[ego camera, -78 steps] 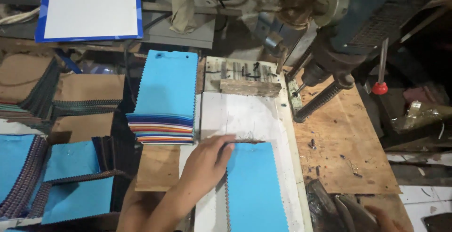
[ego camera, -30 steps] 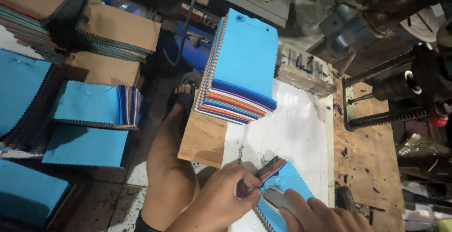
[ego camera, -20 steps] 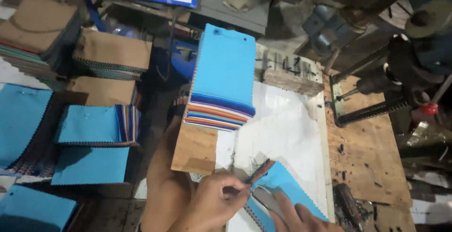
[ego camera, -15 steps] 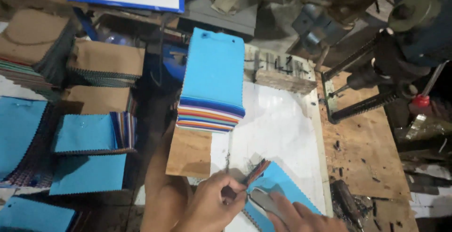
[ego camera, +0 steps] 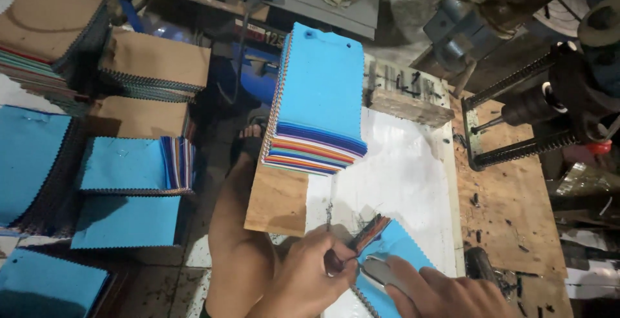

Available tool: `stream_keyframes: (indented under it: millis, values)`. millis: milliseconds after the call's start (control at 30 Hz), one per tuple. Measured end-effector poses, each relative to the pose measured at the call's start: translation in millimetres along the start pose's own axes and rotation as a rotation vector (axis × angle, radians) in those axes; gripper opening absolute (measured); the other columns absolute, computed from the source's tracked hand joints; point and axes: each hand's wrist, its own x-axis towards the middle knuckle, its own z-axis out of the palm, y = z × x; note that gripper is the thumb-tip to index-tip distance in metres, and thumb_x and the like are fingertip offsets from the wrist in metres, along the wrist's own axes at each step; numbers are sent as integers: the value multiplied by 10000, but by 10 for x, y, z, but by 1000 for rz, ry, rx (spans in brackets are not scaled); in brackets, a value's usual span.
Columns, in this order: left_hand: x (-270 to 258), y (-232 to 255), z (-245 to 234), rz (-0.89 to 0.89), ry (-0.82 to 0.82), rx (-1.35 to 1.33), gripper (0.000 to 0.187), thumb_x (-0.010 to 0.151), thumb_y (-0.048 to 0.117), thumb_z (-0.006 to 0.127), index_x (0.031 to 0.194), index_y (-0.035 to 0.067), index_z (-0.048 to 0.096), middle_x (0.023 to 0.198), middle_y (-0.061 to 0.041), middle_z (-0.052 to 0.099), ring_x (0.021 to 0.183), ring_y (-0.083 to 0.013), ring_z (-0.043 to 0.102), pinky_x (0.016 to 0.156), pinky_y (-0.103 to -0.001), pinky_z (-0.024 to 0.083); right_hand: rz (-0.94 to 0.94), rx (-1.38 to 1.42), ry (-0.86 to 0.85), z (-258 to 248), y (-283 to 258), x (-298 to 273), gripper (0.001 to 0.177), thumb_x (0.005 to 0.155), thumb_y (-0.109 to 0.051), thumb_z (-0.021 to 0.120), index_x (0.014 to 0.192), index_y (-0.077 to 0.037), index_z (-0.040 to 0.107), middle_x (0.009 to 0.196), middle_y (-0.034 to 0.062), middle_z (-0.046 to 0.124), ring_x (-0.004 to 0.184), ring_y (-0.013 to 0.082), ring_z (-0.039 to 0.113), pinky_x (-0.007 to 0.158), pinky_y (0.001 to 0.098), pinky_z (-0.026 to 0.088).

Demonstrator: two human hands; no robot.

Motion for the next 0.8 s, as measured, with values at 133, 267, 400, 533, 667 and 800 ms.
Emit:
stream_keyframes:
  millis: [133,267,400,533,667,800]
  values:
    - [-4,87,-50,-16,-32,-8,103,798,284,788,814,212,717,826,60,738,739,-111,743,671,-278,562,-4,-36,-234,-188,-48,94,346,981,-769,410,1204,-522,506,529,-70,482,377,140,438,442,375,365]
    - [22,74,-56,-34,-32,22,114,762,292,800,798,232,710,833,88,774,696,-80,781,677,-248,597,33,-122,-379,-234,-132,175,411,995,-833,382,1214,-491,449,611,-52,522,497,204,588,530,397,444]
    - [43,19,-32,-24,-107,-20,103,804,262,794,779,205,712,856,71,737,709,-80,741,658,-256,571,-64,-77,-441,-261,-162,229,480,1026,-823,396,1252,-401,430,592,-28,570,506,246,618,519,445,477]
    - [88,-56,25,24,75,-70,73,714,228,828,691,246,761,814,82,775,867,-99,785,745,-227,561,24,-65,-335,67,-174,91,471,991,-773,472,1303,-424,421,687,-71,548,501,176,561,488,395,464]
    - [79,-48,3,-69,51,-109,70,740,246,848,722,209,791,803,67,802,822,-66,783,724,-209,572,78,79,-266,417,-123,-59,579,965,-675,552,1476,-568,301,765,-125,544,540,142,508,557,355,420]
    - [70,-1,8,-157,5,-139,80,765,245,840,750,170,816,777,43,820,739,-28,768,668,-187,595,89,172,-316,752,-98,-208,723,1008,-557,506,1609,-666,118,924,-192,599,670,140,564,689,296,442]
